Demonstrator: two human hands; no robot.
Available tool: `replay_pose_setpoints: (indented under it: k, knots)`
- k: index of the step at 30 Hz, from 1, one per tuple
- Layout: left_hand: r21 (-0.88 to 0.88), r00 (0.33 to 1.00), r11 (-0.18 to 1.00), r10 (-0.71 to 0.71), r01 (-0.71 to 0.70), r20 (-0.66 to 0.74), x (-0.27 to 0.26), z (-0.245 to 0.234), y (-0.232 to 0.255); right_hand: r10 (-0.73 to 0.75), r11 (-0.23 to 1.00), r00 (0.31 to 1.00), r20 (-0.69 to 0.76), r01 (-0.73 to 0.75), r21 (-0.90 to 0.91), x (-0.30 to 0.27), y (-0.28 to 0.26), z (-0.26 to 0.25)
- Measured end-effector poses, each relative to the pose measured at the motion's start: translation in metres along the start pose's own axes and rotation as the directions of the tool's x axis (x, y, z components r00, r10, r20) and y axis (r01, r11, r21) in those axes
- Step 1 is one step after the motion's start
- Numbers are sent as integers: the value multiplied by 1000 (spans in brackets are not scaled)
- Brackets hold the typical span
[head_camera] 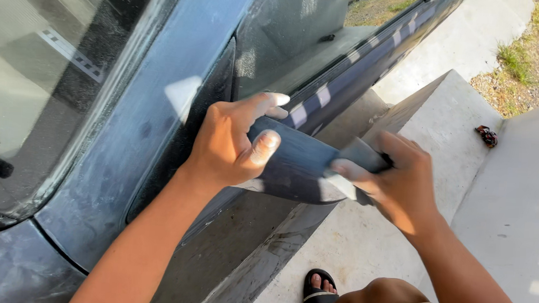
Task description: The person sands the side mirror and the adjacent A-pillar area of a dark-colored car using a sanding block. They hold the mirror with one hand while sanding the surface with the other, moving the block back and forth to smooth the paint.
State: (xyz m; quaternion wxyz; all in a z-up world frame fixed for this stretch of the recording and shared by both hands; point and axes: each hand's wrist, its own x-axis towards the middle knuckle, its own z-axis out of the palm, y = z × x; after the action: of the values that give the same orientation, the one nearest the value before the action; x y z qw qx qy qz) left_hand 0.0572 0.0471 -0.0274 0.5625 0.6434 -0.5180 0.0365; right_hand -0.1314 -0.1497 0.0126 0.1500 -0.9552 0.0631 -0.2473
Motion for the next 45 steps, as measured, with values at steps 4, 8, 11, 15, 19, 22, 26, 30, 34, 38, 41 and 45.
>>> replay_pose_setpoints:
  k: [4,8,11,15,19,22,26,30,34,38,41,45]
  knots:
    - [-11,1000,1000,-18,18,-9,-4,2,-3,466,884,884,-38,-467,-34,-31,31,-30]
    - [2,1000,1000,-25,25,7,-2,2,-2,457,889,881,-124,-457,32,-43,61,-64]
    - [7,998,998,-58,58,-10,1,-2,8,242,970,950,-195,-234,66,-25,46,-67]
    - [56,962,979,204,-197,-179,-4,-4,15,-423,906,897,-130,418,-63,49,-17,-49]
    - [192,918,941,319,-278,-234,-12,-11,27,-807,589,586,68,807,42,72,-33,-3]
    - [175,947,954,272,-243,-168,-15,-7,25,-792,598,559,247,792,123,59,-20,12]
    - [118,996,991,58,-66,67,-19,1,19,-680,719,638,362,677,158,19,29,-14]
    - [197,998,980,-47,40,32,-14,9,16,-683,686,649,334,728,-10,-27,64,-27]
    - [101,996,993,-59,53,62,-15,4,15,-716,669,622,317,741,59,-3,27,-11]
    - [50,980,985,-168,163,108,-11,-4,18,-729,591,568,381,804,-68,29,-29,29]
    - [47,995,997,-71,68,72,-15,0,8,-740,670,630,234,722,176,57,-44,-9]
    - [-48,977,977,-203,206,73,-10,-8,15,-738,664,672,57,739,-115,68,-21,-40]
